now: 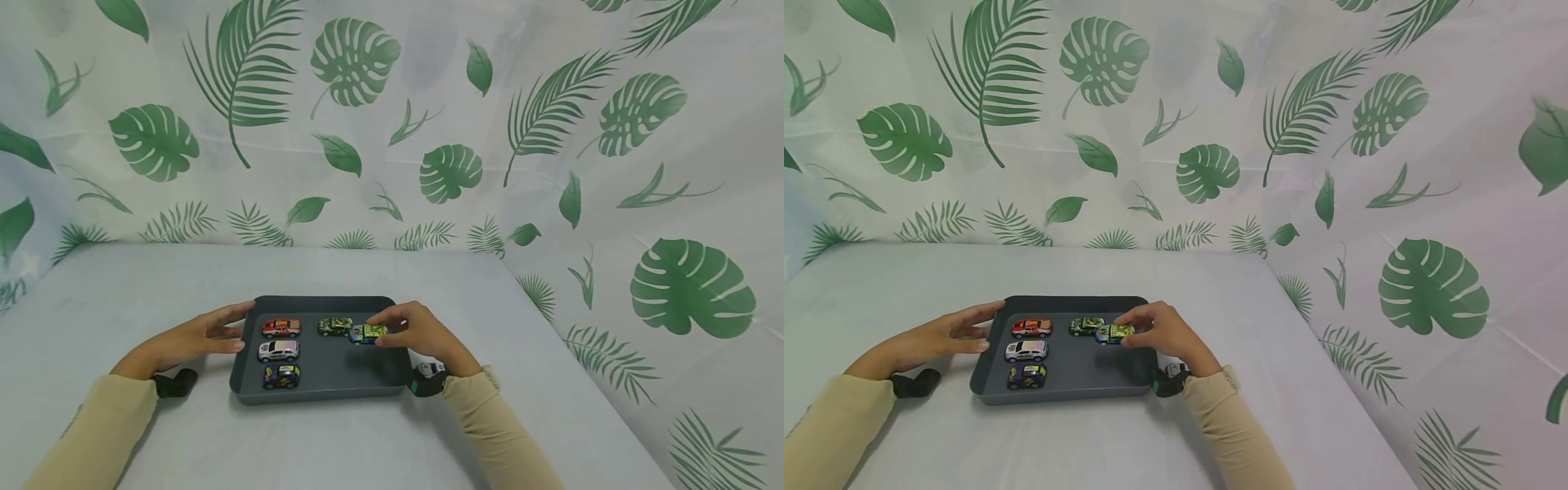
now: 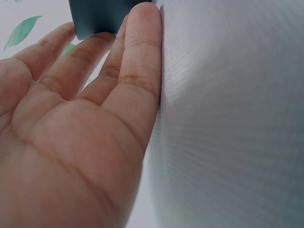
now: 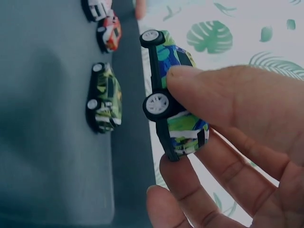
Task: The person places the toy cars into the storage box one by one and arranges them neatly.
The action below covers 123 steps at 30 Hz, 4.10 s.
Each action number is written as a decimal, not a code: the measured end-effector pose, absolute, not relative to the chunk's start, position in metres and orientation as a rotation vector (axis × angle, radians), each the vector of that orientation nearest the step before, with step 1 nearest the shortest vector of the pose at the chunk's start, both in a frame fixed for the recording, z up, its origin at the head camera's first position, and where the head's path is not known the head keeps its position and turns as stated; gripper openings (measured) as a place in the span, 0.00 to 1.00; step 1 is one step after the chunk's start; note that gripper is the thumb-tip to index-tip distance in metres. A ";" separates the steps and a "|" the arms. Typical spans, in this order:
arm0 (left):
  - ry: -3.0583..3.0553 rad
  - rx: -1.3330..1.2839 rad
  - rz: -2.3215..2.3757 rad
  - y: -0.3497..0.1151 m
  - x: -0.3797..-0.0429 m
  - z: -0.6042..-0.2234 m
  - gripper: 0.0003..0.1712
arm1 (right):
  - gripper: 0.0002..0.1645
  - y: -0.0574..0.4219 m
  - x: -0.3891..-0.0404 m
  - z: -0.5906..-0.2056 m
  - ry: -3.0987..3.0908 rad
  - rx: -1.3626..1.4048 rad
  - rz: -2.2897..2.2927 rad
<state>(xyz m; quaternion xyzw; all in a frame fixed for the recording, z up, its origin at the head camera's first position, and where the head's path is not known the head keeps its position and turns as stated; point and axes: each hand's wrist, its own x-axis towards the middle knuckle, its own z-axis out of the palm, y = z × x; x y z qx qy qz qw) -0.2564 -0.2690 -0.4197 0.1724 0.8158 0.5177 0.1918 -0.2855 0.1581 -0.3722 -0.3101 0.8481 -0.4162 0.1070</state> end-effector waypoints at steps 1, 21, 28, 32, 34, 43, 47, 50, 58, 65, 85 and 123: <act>2.292 0.488 1.453 -0.269 -0.257 -0.420 0.55 | 0.19 0.156 -0.285 -0.372 2.505 -0.903 -1.218; 2.307 0.447 1.426 -0.262 -0.259 -0.415 0.56 | 0.19 0.130 -0.284 -0.379 2.579 -0.774 -1.156; 2.302 0.456 1.431 -0.264 -0.259 -0.416 0.56 | 0.18 0.119 -0.282 -0.382 2.578 -0.745 -1.190; 2.297 0.449 1.439 -0.266 -0.259 -0.418 0.56 | 0.18 0.112 -0.282 -0.383 2.580 -0.726 -1.201; 2.297 0.444 1.441 -0.267 -0.260 -0.419 0.56 | 0.18 0.108 -0.283 -0.383 2.589 -0.709 -1.188; 2.298 0.443 1.439 -0.269 -0.258 -0.420 0.56 | 0.17 0.095 -0.288 -0.383 2.608 -0.599 -1.111; 2.297 0.442 1.441 -0.268 -0.258 -0.419 0.56 | 0.17 0.090 -0.291 -0.383 2.614 -0.558 -1.056; 2.300 0.444 1.439 -0.268 -0.259 -0.419 0.56 | 0.17 0.087 -0.292 -0.384 2.632 -0.553 -1.015; 2.310 0.449 1.430 -0.268 -0.259 -0.420 0.56 | 0.16 0.080 -0.291 -0.381 2.679 -0.580 -0.878; 2.306 0.438 1.433 -0.268 -0.260 -0.419 0.57 | 0.17 0.075 -0.289 -0.381 2.729 -0.581 -0.793; 2.315 0.469 1.432 -0.268 -0.258 -0.419 0.56 | 0.19 0.094 -0.274 -0.362 2.617 -0.720 -0.940; 2.300 0.478 1.448 -0.271 -0.260 -0.423 0.56 | 0.22 0.170 -0.277 -0.380 2.142 -0.971 -1.384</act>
